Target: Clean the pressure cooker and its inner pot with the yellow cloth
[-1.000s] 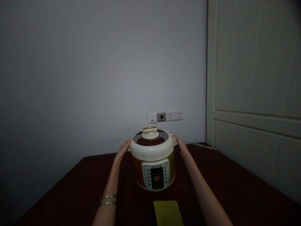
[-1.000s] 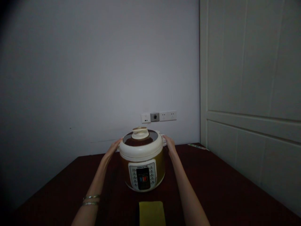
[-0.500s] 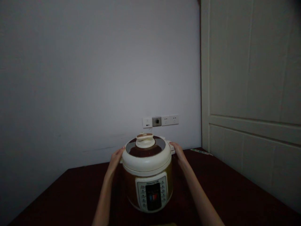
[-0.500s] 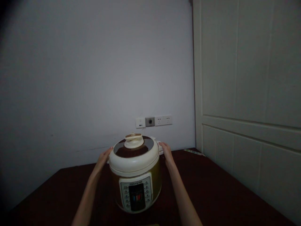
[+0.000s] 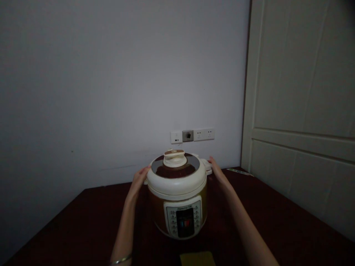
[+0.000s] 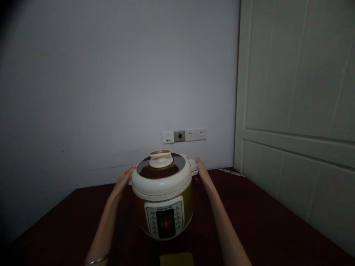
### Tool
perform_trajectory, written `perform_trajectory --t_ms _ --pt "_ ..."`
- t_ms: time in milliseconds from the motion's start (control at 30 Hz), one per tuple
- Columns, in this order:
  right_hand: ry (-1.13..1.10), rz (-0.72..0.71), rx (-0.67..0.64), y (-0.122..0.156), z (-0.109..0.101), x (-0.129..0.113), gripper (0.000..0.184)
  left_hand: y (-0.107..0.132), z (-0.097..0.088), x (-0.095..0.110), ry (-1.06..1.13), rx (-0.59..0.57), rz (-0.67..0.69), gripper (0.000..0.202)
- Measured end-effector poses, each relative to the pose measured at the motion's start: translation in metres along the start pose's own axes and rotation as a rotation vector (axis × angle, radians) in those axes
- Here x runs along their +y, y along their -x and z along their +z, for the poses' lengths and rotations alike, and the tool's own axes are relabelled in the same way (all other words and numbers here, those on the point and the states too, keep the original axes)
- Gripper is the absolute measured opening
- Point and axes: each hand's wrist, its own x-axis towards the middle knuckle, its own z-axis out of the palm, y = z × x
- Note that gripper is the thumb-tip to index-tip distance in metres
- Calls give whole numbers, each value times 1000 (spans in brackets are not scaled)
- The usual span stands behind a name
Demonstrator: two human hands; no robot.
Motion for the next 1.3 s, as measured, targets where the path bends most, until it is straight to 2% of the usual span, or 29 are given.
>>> perform_trajectory --t_ms 167,300,400,467,533,767,967,1033,1133,1200,1300 --pt "391 -20 178 3 -31 23 56 4 1 4 7 -15 -15 54" --pt "654 -4 268 26 -39 69 62 4 0 5 15 -17 -11 54" --pt "851 -28 272 42 -33 106 63 2 0 5 14 -19 -18 53" --pt "1170 -78 214 47 -29 123 59 1 0 4 5 -12 -24 53" --pt "1394 -89 161 48 -28 132 55 1 0 4 -6 -1 -17 52" --pt "1448 -80 145 44 -30 131 52 -3 -2 -3 -44 39 37 54" --pt "1447 -103 153 48 -29 127 51 -4 -6 -7 -38 168 91 62" --pt "1446 -108 158 48 -29 126 50 3 -8 1 -60 217 186 57" --pt "1444 -110 157 48 -29 125 50 14 -1 28 -151 228 364 46" --pt "1448 -112 160 48 -29 125 50 16 15 54 -270 109 431 41" --pt "1455 -119 164 49 -30 125 49 6 54 92 -473 -69 556 35"
